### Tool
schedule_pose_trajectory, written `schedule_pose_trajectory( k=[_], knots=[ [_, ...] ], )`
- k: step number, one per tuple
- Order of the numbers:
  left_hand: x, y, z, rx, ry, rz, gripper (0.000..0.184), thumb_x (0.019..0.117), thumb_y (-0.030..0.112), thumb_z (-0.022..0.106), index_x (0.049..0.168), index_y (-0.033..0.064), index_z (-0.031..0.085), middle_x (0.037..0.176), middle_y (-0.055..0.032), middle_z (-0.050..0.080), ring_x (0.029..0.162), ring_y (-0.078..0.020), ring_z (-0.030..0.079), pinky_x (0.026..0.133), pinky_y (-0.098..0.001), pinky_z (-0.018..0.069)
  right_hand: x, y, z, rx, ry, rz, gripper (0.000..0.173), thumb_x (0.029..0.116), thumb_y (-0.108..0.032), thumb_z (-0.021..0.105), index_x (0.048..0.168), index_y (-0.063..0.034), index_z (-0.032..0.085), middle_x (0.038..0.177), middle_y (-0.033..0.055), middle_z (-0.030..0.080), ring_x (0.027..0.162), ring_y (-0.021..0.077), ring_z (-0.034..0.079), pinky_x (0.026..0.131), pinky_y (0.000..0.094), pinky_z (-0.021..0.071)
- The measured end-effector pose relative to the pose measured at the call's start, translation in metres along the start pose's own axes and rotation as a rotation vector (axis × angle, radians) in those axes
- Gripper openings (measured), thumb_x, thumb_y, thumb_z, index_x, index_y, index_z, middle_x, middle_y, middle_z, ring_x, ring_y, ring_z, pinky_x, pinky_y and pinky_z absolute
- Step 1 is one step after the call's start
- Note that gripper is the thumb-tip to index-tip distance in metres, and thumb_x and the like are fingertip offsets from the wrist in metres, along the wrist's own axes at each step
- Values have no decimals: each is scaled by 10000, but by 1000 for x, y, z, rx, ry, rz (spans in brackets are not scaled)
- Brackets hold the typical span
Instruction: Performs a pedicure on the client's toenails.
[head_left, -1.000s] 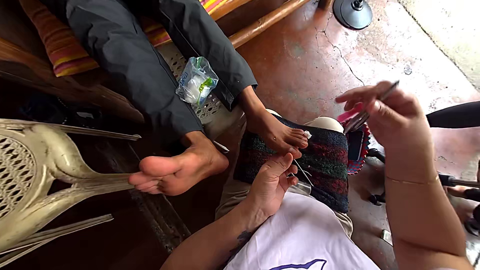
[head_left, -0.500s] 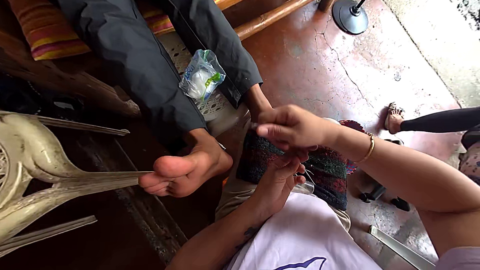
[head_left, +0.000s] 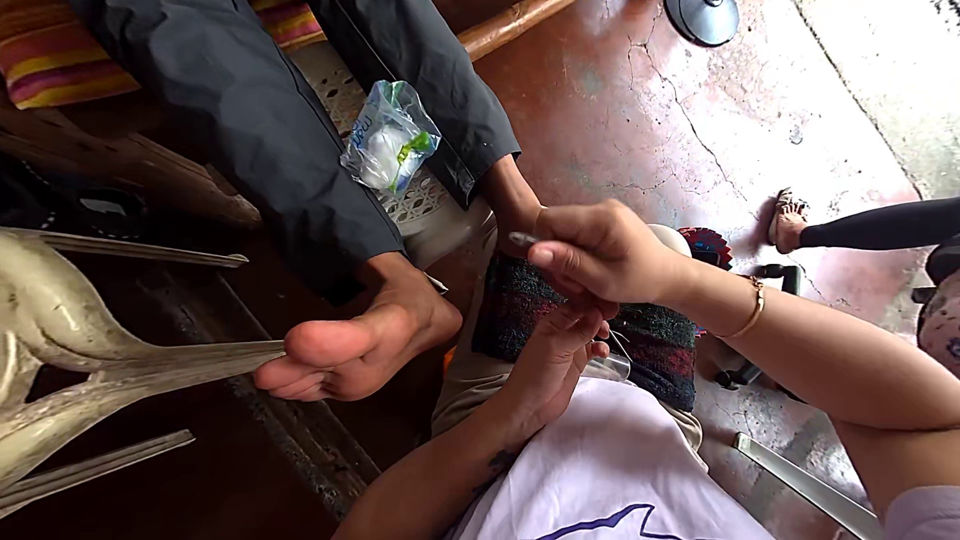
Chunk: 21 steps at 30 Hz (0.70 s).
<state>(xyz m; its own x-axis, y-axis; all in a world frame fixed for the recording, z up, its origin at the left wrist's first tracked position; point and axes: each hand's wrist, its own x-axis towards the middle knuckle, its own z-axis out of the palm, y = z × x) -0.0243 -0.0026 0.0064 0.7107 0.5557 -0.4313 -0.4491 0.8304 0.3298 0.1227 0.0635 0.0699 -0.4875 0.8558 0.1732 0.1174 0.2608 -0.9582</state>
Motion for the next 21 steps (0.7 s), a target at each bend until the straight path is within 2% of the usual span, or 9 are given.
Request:
schedule_pose_trajectory(
  k=[3,4,5,7,8,11,13,16,21],
  knots=[
    [0,1,1,-23,-1,8,202,1023,5,481,1017,57,676,992,-51,703,842,-95,661,759,-235,559,-3,-10,4,223,36,93,273,1088,-124,454,839,-41,531,571,-25,512,447,7,495,410,159,432],
    [0,1,1,-19,0,9,201,1027,11,478,1012,59,673,995,-51,703,841,-96,657,757,-235,556,-5,-12,4,147,49,108,225,1080,-119,479,893,-15,551,576,-13,507,456,23,498,422,174,441],
    [-1,1,0,-13,1,8,199,1030,21,481,1018,58,676,1011,-49,702,843,-96,654,754,-236,552,-7,-13,-1,-21,59,102,176,1076,-121,500,1001,16,580,612,-9,515,495,33,500,458,189,446],
    [-1,2,1,21,13,-1,188,1039,41,480,1045,59,667,1040,-44,686,858,-95,644,759,-237,548,-11,-20,-18,-278,51,172,172,1071,-138,509,1138,4,580,637,-22,538,503,24,506,461,189,453],
    [-1,3,1,33,23,-4,183,1039,46,487,1046,60,670,1034,-44,683,858,-97,639,759,-238,544,-13,-28,-30,-340,17,244,154,1060,-139,531,1138,-25,600,651,-31,554,512,16,504,469,184,447],
    [0,1,0,61,42,6,175,1031,48,506,1037,65,681,1030,-41,692,853,-94,643,758,-237,545,-21,-57,-57,-414,-169,579,97,990,-151,669,1010,-132,762,661,-77,647,520,-21,550,469,153,457],
    [1,0,-1,79,41,17,182,1025,47,514,1019,63,695,1033,-39,694,849,-89,641,751,-232,539,-22,-66,-61,-384,-287,804,128,1005,-167,673,1022,-132,795,643,-60,666,472,-1,546,414,167,432],
    [2,0,-1,85,44,24,171,1017,34,526,1011,53,695,1026,-46,698,841,-85,642,749,-228,542,-25,-66,-61,-341,-330,889,166,1034,-158,627,1055,-110,785,638,-47,651,484,-1,536,453,161,437],
    [1,-1,0,96,58,32,174,1015,18,526,1012,48,697,1011,-50,697,826,-82,641,753,-219,543,-13,-78,-56,-335,-353,1061,193,1045,-163,612,1047,-97,794,594,-6,624,432,29,500,406,183,400]
  ],
)
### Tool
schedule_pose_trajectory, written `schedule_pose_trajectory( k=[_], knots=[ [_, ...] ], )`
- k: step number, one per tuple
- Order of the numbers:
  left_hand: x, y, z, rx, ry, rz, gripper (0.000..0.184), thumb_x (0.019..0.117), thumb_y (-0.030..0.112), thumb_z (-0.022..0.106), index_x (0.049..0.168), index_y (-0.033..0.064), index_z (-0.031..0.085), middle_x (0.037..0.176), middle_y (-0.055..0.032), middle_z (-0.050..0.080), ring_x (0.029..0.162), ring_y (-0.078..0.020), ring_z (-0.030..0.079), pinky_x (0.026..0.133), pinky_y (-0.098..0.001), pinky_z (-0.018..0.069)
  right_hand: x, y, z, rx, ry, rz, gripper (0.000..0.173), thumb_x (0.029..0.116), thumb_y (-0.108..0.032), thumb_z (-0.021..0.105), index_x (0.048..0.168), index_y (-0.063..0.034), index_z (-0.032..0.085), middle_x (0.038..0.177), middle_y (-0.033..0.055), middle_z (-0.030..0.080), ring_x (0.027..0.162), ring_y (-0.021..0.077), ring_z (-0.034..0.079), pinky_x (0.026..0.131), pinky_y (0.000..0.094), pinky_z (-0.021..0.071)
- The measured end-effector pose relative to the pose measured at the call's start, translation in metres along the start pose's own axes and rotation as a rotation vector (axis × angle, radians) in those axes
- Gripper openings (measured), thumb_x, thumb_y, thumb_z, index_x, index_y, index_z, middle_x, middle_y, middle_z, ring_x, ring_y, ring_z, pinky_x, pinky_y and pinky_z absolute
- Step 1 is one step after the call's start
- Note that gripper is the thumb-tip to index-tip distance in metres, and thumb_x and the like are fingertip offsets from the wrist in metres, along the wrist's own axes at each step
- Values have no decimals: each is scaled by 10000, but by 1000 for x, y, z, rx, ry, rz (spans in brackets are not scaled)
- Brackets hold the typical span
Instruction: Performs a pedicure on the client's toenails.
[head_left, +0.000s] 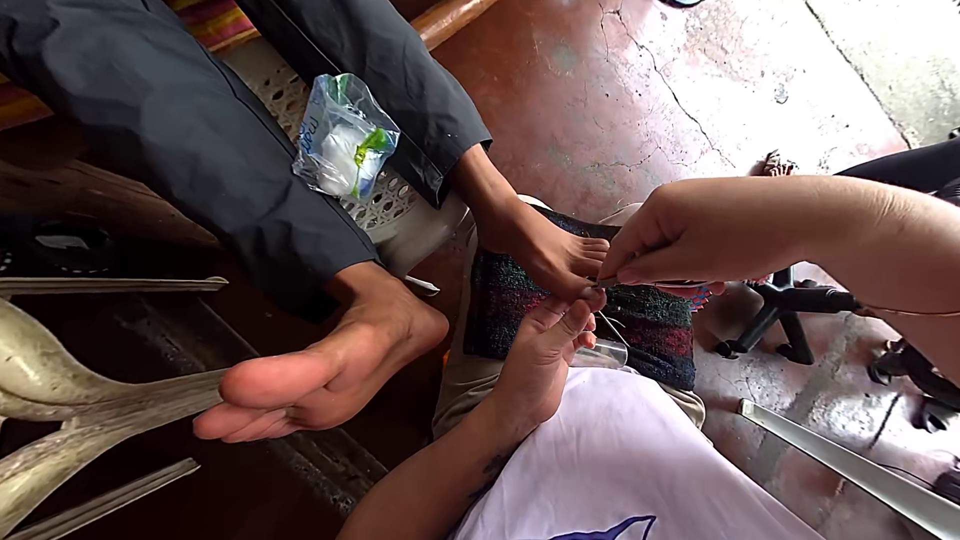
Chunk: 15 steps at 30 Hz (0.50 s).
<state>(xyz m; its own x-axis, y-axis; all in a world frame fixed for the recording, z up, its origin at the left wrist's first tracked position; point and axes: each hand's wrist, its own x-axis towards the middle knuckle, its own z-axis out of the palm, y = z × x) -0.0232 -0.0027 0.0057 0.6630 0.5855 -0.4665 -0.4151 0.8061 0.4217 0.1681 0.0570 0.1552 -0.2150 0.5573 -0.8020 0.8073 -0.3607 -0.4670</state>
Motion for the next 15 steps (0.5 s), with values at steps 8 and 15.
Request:
schedule_pose_trajectory(
  k=[8,15],
  knots=[
    [0,0,2,10,32,-6,175,1008,4,527,997,46,697,977,-56,684,827,-93,635,758,-228,540,-1,-11,3,-72,2,65,206,1051,-188,606,978,-100,778,581,-2,608,427,41,509,410,193,417],
    [0,0,1,12,28,-10,196,1010,3,515,1001,51,705,965,-50,685,820,-94,634,763,-233,541,-3,-10,4,-53,21,65,206,1056,-173,596,982,-90,769,575,-1,593,412,33,497,387,185,408]
  ],
)
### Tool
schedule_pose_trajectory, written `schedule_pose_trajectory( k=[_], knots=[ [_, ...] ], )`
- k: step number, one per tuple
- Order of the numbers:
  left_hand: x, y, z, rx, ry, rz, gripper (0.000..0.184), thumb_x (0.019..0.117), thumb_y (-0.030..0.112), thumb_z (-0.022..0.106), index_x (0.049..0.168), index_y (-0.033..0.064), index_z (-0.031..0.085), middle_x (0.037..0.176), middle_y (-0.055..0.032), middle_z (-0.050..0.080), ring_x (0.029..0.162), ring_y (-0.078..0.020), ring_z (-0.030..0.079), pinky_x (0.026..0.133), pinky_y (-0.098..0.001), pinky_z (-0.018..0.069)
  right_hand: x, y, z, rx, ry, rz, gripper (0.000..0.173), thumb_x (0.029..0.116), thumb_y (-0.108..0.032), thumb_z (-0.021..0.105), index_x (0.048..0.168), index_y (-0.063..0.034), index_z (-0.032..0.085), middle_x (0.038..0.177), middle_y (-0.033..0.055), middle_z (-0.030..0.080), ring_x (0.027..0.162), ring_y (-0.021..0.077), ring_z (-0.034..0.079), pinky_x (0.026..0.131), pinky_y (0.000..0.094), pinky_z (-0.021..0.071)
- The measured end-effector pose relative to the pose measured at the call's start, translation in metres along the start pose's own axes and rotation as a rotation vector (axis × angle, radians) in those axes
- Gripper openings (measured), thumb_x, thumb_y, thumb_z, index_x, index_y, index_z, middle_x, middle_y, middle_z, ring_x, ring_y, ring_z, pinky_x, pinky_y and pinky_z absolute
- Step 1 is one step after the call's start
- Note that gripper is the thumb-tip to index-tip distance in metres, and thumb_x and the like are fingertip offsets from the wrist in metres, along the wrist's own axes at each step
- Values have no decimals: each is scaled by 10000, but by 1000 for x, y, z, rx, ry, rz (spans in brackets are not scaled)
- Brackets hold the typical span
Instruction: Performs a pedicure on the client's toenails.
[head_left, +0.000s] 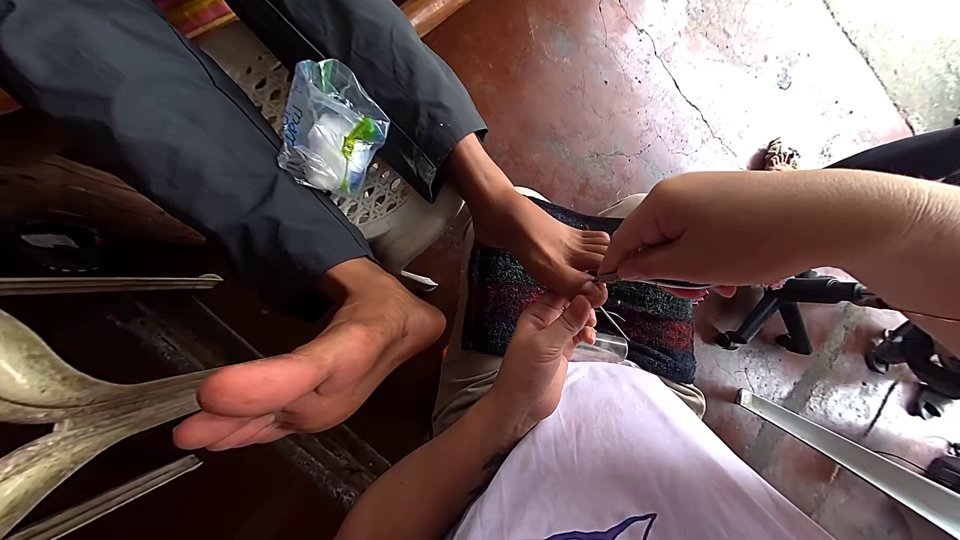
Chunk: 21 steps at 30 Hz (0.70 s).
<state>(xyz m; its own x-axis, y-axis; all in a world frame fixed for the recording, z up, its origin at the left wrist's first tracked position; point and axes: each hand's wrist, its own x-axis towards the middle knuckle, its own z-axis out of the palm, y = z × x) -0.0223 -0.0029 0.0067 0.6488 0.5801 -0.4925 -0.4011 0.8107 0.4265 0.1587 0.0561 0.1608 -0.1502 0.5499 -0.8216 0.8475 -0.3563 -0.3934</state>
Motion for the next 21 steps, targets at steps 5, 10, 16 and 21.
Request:
schedule_pose_trajectory(
  k=[5,10,16,21],
  knots=[
    [0,0,0,1,-13,2,203,1011,2,510,1011,52,706,982,-51,688,822,-91,637,764,-228,544,1,4,2,45,22,-1,200,1052,-180,601,1019,-98,780,601,-5,631,427,34,512,396,180,408],
    [0,0,-1,-16,-12,-5,192,1008,0,518,1004,47,704,951,-51,681,817,-91,639,775,-231,550,3,10,1,86,12,-30,191,1043,-167,614,1012,-91,786,597,-7,635,424,28,517,395,173,417],
    [0,-1,-2,-8,-29,2,198,1010,9,516,1017,53,710,948,-51,681,811,-90,634,773,-234,546,4,12,2,119,14,-37,183,1036,-165,625,994,-95,789,601,-3,640,428,36,520,396,174,414],
    [1,-1,-2,-7,-29,4,195,1012,7,516,1003,54,705,934,-50,671,806,-94,631,774,-236,546,5,14,0,117,15,-41,188,1037,-190,624,1013,-121,797,612,-16,654,417,27,508,377,170,391]
  ],
)
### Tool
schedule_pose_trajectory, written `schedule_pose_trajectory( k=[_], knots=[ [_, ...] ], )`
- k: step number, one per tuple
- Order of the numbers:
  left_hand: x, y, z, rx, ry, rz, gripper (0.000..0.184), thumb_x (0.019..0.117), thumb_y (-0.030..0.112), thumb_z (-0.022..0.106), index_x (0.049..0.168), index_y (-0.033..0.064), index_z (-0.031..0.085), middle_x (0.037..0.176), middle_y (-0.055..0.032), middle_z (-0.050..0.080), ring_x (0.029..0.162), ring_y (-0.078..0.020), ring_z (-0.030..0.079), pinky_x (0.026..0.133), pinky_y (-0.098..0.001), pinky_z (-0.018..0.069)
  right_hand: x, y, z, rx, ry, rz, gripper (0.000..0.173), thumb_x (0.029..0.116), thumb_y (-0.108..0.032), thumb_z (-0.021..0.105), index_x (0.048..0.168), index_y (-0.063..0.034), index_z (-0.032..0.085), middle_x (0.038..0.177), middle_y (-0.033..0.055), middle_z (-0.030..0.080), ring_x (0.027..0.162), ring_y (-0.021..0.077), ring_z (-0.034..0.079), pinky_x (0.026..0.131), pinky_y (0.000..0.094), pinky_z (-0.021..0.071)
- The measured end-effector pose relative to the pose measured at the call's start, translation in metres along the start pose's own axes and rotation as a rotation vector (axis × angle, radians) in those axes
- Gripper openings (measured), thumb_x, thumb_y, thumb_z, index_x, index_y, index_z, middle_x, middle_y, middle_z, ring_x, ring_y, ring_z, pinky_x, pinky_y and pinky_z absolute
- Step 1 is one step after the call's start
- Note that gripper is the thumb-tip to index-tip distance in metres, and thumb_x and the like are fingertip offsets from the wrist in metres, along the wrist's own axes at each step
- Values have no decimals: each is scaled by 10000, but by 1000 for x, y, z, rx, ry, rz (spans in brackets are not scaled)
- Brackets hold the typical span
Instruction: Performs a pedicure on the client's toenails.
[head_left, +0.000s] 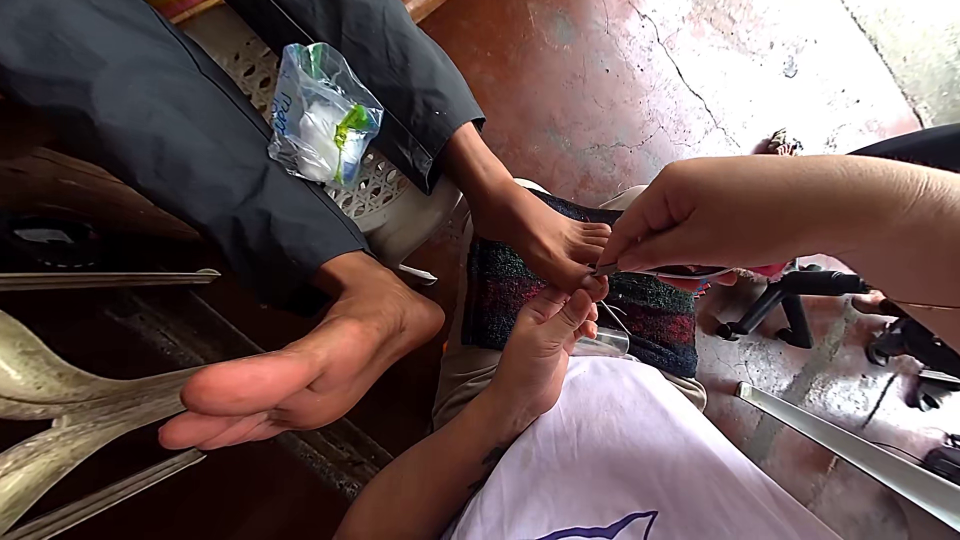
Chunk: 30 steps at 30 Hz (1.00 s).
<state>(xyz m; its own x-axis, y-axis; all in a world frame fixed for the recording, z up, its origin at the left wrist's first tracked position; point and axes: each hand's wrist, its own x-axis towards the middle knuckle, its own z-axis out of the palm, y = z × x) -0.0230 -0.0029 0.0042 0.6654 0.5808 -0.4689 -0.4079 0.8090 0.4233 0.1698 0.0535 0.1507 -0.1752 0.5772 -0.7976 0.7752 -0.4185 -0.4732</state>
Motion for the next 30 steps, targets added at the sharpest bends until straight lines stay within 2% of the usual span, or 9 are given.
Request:
schedule_pose_trajectory(
  k=[6,16,30],
  knots=[
    [0,0,0,-3,-8,1,199,1015,18,521,1011,57,716,950,-56,684,814,-97,637,776,-236,547,3,4,-2,50,-15,-23,181,1028,-168,637,974,-103,797,604,-9,655,417,30,510,381,167,393],
    [0,0,-2,-22,-18,-1,190,1011,14,528,1018,46,715,949,-62,681,818,-99,639,777,-237,550,8,6,-8,84,-69,-32,164,1019,-168,649,979,-96,791,618,-4,669,441,38,544,401,162,416],
    [0,0,-2,-36,-29,-4,192,1007,14,530,1023,46,718,975,-70,686,833,-103,644,775,-236,551,16,15,-14,120,-135,-105,161,1015,-125,644,965,-76,789,628,2,678,420,25,509,382,153,374]
  ],
)
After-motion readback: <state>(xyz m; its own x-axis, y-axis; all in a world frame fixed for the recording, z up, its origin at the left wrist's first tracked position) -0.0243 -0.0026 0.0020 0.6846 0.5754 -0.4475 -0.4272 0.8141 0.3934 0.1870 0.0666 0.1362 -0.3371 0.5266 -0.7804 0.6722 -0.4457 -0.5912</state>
